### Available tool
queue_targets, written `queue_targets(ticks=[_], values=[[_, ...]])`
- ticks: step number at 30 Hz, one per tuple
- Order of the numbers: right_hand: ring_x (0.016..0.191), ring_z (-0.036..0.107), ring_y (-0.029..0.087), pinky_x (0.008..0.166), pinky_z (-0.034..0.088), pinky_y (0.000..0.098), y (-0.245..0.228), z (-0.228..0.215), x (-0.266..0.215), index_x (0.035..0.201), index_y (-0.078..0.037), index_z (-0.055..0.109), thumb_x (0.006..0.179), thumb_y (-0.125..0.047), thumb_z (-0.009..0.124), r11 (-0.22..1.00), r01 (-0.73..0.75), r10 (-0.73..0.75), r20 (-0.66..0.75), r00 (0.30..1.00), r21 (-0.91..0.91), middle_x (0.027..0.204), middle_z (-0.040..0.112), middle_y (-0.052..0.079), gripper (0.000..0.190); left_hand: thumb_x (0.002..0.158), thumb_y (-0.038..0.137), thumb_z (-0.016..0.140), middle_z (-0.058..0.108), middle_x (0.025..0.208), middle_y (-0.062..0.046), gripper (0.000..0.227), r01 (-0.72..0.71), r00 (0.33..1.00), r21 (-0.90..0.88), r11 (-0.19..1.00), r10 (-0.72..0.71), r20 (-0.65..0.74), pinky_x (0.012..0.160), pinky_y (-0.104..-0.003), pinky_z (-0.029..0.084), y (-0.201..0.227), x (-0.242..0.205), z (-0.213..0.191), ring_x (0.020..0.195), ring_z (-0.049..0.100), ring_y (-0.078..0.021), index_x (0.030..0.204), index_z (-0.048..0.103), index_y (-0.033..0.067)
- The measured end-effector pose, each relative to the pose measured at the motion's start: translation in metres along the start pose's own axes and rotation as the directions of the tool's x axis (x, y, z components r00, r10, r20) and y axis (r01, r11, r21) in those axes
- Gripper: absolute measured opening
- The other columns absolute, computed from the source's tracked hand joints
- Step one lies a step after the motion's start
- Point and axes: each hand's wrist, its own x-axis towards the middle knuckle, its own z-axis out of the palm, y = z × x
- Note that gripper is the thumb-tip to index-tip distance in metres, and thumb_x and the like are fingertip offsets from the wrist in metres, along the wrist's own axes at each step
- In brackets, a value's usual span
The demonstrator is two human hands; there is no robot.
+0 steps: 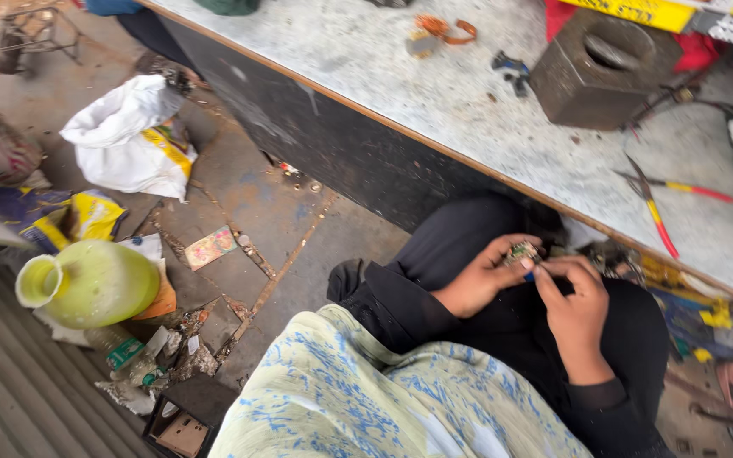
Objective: The person sits on the floor and repairs a small electronic component, likely a motor or switch. They use pliers to strip wires and manipulate the internal parts of the device, occasionally adjusting the component with their fingers.
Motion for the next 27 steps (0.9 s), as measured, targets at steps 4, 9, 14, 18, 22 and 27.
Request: queue_targets(ticks=[4, 9, 14, 18, 22, 27], values=[[0.098, 0.07, 0.022, 0.09, 0.055, 0.0334, -0.012, 0.005, 0.006, 0.098, 0.0, 0.07, 0.092, -0.003, 0.076, 0.992, 0.115, -0.117, -0.026, 0.993, -0.046, 0.106, 0.071, 0.009, 0.009, 0.111, 0.025, 0.061, 0.057, 0.132, -0.005, 0.048, -0.048, 0.999, 0.009, 0.999, 0.048, -0.014, 0.107, -0.03, 0.048, 0.011, 0.0, 0.006, 0.122, 0.055, -0.0127, 0.153, 0.047, 0.0064], [0.099, 0.069, 0.025, 0.088, 0.055, 0.0357, -0.021, 0.019, 0.017, 0.095, 0.001, 0.069, 0.085, 0.003, 0.075, 0.944, 0.29, -0.293, 0.001, 0.956, -0.16, 0.106, 0.07, 0.012, 0.012, 0.108, 0.027, 0.061, 0.056, 0.137, -0.005, 0.048, -0.014, 0.995, -0.148, 0.989, -0.001, -0.103, 0.107, -0.032, 0.05, 0.029, 0.005, 0.006, 0.126, 0.057, -0.0151, 0.149, 0.046, 0.0072], [0.103, 0.071, 0.02, 0.091, 0.059, 0.031, -0.018, 0.027, 0.025, 0.101, 0.003, 0.07, 0.091, 0.003, 0.072, 0.989, 0.145, -0.145, 0.029, 0.989, 0.006, 0.112, 0.069, 0.011, 0.011, 0.106, 0.027, 0.062, 0.056, 0.135, -0.005, 0.049, 0.035, 0.976, -0.132, 0.991, -0.062, -0.208, 0.105, -0.034, 0.052, 0.034, 0.011, -0.001, 0.125, 0.058, -0.0149, 0.148, 0.046, 0.0073], [0.11, 0.066, 0.018, 0.097, 0.059, 0.03, -0.007, 0.032, 0.031, 0.116, 0.006, 0.066, 0.088, 0.001, 0.073, 0.984, 0.072, -0.084, 0.065, 0.994, 0.163, 0.119, 0.06, 0.011, 0.029, 0.11, 0.021, 0.065, 0.056, 0.132, -0.009, 0.05, -0.064, 0.984, -0.124, 0.99, 0.042, -0.17, 0.1, -0.032, 0.051, 0.02, 0.016, -0.01, 0.119, 0.057, -0.0165, 0.154, 0.046, 0.0036], [0.11, 0.067, 0.017, 0.096, 0.057, 0.0293, 0.016, 0.032, 0.03, 0.112, 0.004, 0.07, 0.089, 0.001, 0.076, 0.994, 0.086, -0.087, 0.03, 0.996, 0.061, 0.119, 0.062, 0.01, 0.023, 0.11, 0.013, 0.065, 0.055, 0.133, -0.008, 0.051, -0.146, 0.982, 0.028, 0.989, 0.148, -0.116, 0.107, -0.029, 0.049, 0.01, 0.019, -0.012, 0.125, 0.055, -0.0138, 0.155, 0.043, 0.0008], [0.107, 0.063, 0.014, 0.097, 0.052, 0.0249, 0.036, 0.017, 0.024, 0.107, 0.005, 0.072, 0.095, 0.003, 0.076, 0.979, -0.059, 0.058, 0.011, 0.998, 0.197, 0.114, 0.063, 0.009, 0.013, 0.104, 0.008, 0.062, 0.053, 0.144, -0.006, 0.074, -0.099, 0.995, -0.013, 0.995, 0.1, 0.01, 0.108, -0.027, 0.047, 0.006, 0.017, -0.009, 0.13, 0.054, -0.0117, 0.169, 0.027, 0.009]])
